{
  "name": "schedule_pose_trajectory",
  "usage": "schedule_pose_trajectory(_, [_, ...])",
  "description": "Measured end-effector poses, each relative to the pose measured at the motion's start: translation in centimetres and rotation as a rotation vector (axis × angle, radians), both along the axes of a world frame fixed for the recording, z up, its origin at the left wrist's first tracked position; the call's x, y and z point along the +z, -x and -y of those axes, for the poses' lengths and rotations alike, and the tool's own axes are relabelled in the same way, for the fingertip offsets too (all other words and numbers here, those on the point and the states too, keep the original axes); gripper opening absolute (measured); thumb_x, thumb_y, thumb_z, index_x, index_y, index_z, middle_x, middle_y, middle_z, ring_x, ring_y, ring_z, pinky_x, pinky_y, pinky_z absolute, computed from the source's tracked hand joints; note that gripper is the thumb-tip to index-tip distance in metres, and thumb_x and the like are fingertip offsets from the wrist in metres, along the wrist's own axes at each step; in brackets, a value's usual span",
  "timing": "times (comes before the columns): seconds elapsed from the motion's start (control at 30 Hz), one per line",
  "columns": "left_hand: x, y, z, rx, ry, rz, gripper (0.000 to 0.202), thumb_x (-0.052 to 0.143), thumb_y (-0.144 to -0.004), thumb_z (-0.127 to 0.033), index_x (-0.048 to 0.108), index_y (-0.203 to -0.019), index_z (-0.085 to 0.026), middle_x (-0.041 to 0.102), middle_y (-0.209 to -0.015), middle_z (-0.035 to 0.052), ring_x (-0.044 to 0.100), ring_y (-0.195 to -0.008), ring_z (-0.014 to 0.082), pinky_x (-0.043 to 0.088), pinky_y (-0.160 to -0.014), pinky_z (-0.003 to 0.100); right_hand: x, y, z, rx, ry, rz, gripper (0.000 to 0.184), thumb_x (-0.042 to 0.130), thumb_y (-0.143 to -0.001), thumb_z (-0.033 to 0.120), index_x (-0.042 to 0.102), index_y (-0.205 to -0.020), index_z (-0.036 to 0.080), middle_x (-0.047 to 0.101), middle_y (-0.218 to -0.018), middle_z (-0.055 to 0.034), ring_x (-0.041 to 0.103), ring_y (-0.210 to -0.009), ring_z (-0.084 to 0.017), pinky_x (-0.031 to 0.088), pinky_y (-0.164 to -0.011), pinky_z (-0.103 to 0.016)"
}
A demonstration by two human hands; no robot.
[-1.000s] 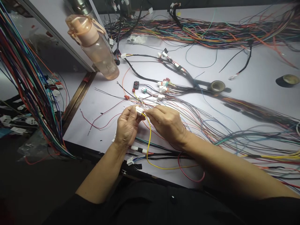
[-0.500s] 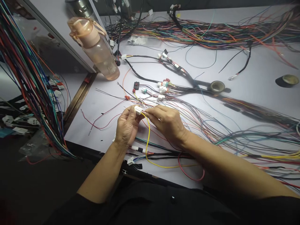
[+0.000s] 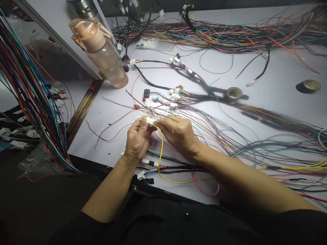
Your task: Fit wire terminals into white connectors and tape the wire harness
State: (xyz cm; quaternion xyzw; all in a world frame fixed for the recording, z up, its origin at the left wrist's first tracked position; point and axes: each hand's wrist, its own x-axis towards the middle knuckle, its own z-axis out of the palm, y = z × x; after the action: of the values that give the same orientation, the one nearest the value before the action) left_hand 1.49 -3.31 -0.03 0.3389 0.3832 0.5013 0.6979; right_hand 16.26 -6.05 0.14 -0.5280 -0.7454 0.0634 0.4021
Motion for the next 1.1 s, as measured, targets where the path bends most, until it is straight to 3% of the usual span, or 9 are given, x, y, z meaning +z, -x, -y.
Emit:
schedule_pose_trajectory(0.4, [0.0, -0.2, 0.1, 0.013, 0.02, 0.024, 0.026, 0.076, -0.074, -0.038, 0.068, -0.084, -0.015, 0.064, -0.085, 0.0009, 0.059, -0.078, 0.0091, 0.05, -0.076, 0.022, -0.2, -0.1, 0.1, 0.025, -0.007, -0.011, 0.019, 0.05, -0.093, 0.018, 0.068, -0.087, 0.016, 0.066, -0.075, -0.0036, 0.058, -0.068, -0.011, 0.042, -0.064, -0.021])
schedule_pose_trajectory(0.87, [0.1, -0.2, 0.2, 0.05, 0.091, 0.109, 0.023, 0.075, -0.075, -0.035, 0.069, -0.081, -0.013, 0.066, -0.08, 0.0018, 0.061, -0.074, 0.0087, 0.052, -0.073, 0.02, 1.0, 0.0, 0.4, 0.023, -0.02, -0.014, 0.021, 0.052, -0.091, 0.018, 0.068, -0.079, 0.016, 0.067, -0.071, -0.0033, 0.059, -0.064, -0.011, 0.043, -0.063, -0.021])
schedule_pose_trajectory(1.1, [0.3, 0.4, -0.5, 0.131, -0.038, 0.131, 0.024, 0.072, -0.079, -0.037, 0.068, -0.082, -0.013, 0.066, -0.084, 0.0025, 0.06, -0.075, 0.0081, 0.051, -0.075, 0.02, 2.3, 0.3, 0.9, 0.03, 0.156, -0.083, 0.023, 0.052, -0.094, 0.03, 0.07, -0.091, 0.018, 0.07, -0.077, -0.0028, 0.062, -0.067, -0.011, 0.044, -0.064, -0.022])
